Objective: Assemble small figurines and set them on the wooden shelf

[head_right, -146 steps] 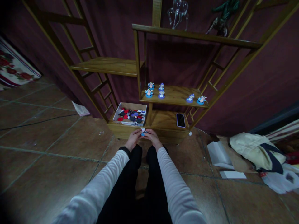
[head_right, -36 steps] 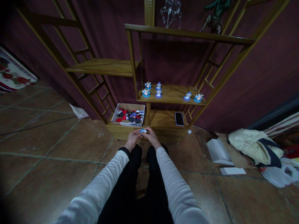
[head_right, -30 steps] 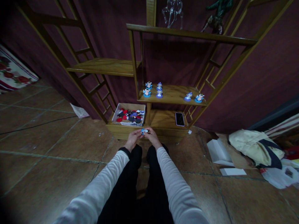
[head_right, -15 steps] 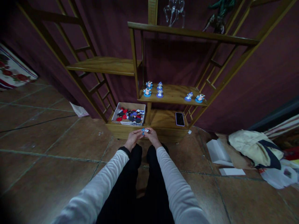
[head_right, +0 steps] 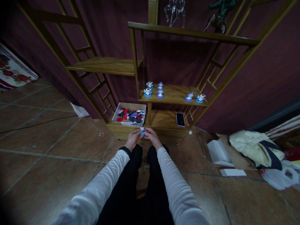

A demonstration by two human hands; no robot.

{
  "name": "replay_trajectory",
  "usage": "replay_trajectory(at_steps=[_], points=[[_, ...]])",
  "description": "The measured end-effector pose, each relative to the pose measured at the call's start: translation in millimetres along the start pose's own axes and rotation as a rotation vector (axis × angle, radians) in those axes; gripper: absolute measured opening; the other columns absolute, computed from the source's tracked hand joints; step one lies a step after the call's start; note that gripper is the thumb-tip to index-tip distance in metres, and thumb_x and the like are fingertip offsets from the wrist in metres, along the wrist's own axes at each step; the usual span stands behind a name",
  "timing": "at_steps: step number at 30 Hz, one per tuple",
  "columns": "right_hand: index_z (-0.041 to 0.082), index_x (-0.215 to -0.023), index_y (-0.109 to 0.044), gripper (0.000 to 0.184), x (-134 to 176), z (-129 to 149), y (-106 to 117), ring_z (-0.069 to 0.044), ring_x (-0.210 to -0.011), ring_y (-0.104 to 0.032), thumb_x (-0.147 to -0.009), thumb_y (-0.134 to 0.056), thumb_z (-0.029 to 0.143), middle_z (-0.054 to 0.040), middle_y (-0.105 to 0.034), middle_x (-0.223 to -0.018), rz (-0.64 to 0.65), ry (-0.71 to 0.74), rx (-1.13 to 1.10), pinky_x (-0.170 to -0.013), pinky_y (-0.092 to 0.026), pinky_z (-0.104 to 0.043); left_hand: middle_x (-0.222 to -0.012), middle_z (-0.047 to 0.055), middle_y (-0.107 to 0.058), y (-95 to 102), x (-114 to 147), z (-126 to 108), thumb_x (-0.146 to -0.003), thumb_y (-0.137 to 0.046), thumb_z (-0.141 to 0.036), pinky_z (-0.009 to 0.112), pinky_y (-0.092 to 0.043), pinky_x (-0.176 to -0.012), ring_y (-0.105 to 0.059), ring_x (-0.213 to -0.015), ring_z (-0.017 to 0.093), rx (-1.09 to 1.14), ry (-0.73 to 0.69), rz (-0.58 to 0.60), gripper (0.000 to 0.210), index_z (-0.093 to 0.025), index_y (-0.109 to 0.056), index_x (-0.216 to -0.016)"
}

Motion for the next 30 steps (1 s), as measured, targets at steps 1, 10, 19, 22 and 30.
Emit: replay_trajectory(at_steps=[1,10,19,22,30], points=[[0.024,-0.099,-0.061,0.040,-0.2,-0.4,0.9,-0.016,-0.083,-0.064,-0.063,-0.070,0.037,-0.0028,-0.066,-0.098,-0.015,0.000,-0.006,-0.079,-0.050,-0.034,-0.071,0.005,-0.067,-0.1,-0.1,0.1,-0.062,-0.072,-0.019,0.023,-0.050,-0.063,-0.061,-0.062,0.011,0.003,0.001,0.004,0.022,-0.011,-0.067,-0.082],[0.021,-0.099,-0.063,0.039,-5.7,-9.9,6.3,-0.016,-0.073,-0.065,-0.064,-0.071,0.038,-0.0036,-0.069,-0.083,-0.025,-0.041,-0.042,-0.078,-0.051,-0.035,-0.071,0.005,-0.066,-0.8,0.6,0.3,-0.065,-0.070,-0.017,0.023,-0.049,-0.063,-0.059,-0.061,0.010,0.015,0.017,0.045,0.016,-0.012,-0.066,-0.080],[0.024,-0.099,-0.063,0.040,-10.6,-14.4,8.3,-0.017,-0.085,-0.064,-0.063,-0.072,0.037,-0.0033,-0.066,-0.102,0.046,-0.021,-0.080,-0.082,-0.050,-0.035,-0.079,0.006,-0.067,-7.9,3.3,-1.9,-0.055,-0.075,-0.012,0.023,-0.047,-0.068,-0.061,-0.070,0.012,-0.030,0.029,0.144,0.037,-0.012,-0.065,-0.090],[0.025,-0.099,-0.063,0.039,-9.0,-11.8,6.8,-0.018,-0.089,-0.063,-0.062,-0.072,0.036,-0.0028,-0.065,-0.104,0.070,-0.006,-0.075,-0.083,-0.049,-0.036,-0.078,0.004,-0.067,-9.1,3.8,-3.0,-0.051,-0.077,-0.011,0.022,-0.045,-0.066,-0.060,-0.069,0.011,-0.048,0.011,0.140,0.048,-0.014,-0.064,-0.096],[0.024,-0.095,-0.064,0.033,-3.8,-5.1,4.5,-0.018,-0.088,-0.063,-0.065,-0.068,0.039,-0.0028,-0.067,-0.098,0.052,-0.038,-0.082,-0.083,-0.048,-0.037,-0.076,0.001,-0.066,-10.2,3.5,-3.1,-0.046,-0.079,-0.015,0.023,-0.042,-0.066,-0.057,-0.065,0.010,-0.116,-0.057,0.164,0.061,-0.016,-0.062,-0.104]])
Point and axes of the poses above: each hand's wrist, its own x-axis away from the middle knuckle, its own y-axis out of the back of the hand, z = x × y, the point moved 5 cm from there along -x, towards the middle knuckle
